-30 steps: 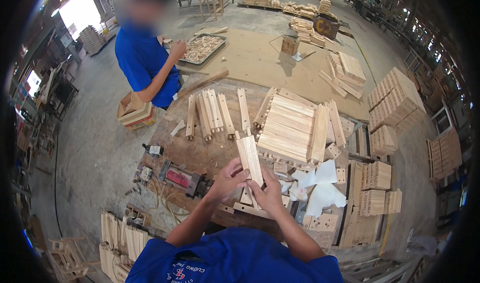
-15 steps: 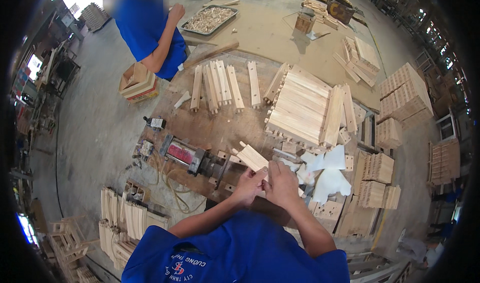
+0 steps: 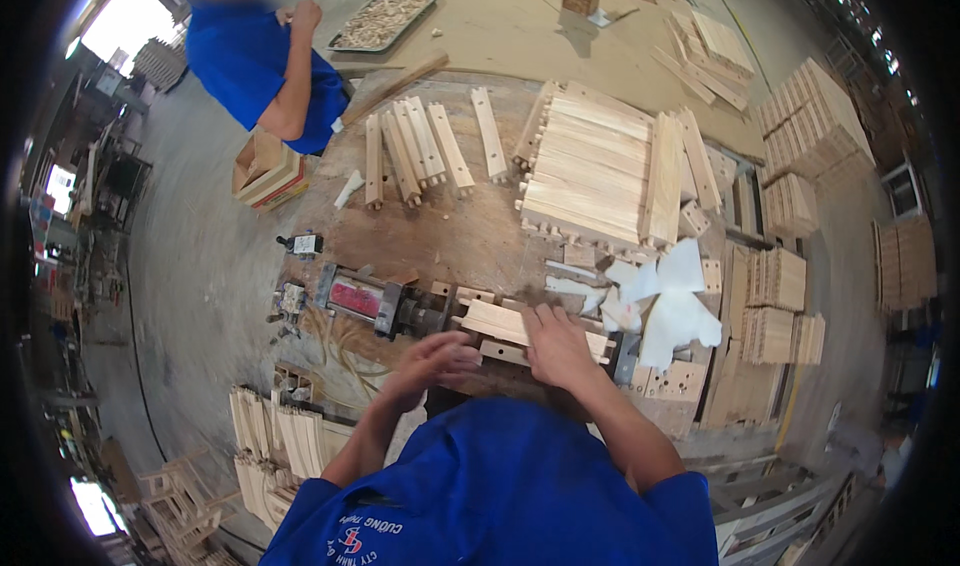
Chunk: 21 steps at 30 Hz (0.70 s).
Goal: The person assembles small wooden components by inserting dowels into pre-drilled holes and stacking the finished pieces on a workbench. The person repeatedly picks up wooden parts, aligns them, and secures them with dowels in a furniture workshop.
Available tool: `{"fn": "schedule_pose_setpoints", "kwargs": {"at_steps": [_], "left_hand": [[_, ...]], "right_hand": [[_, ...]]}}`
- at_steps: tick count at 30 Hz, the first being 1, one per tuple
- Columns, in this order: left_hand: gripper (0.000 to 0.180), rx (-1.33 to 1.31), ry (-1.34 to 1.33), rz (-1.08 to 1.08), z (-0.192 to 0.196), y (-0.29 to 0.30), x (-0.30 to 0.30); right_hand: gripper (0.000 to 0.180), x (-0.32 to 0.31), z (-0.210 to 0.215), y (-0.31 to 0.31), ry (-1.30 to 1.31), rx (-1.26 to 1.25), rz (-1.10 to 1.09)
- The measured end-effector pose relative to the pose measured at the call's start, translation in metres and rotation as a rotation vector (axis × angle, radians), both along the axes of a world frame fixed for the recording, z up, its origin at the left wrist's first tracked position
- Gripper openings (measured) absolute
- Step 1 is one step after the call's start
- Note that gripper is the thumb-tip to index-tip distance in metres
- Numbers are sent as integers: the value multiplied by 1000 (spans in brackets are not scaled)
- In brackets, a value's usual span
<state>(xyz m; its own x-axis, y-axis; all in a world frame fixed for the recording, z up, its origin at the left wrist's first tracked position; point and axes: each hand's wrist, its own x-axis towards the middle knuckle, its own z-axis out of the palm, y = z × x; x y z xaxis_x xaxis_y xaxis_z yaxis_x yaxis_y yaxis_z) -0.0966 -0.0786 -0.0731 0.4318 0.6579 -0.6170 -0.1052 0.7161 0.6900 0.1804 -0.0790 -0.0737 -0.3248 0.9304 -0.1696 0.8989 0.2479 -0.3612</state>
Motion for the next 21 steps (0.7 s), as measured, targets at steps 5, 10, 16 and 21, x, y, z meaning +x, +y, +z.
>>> {"fn": "schedule_pose_setpoints", "kwargs": {"at_steps": [5,10,16,21], "left_hand": [[54,176,45,278,-3,11,-72],[49,187,187,511,13,5,-105],[49,264,263,603,6,5,-158],[48,309,602,793,10,14,-193]], "right_hand": [[60,-2,-29,-11,77,19,-71],[57,10,-25,-17,59,-93,-92],[65,15,-36,-26,75,74,-83],[92,-10,-25,-20,27,12,-154]]}}
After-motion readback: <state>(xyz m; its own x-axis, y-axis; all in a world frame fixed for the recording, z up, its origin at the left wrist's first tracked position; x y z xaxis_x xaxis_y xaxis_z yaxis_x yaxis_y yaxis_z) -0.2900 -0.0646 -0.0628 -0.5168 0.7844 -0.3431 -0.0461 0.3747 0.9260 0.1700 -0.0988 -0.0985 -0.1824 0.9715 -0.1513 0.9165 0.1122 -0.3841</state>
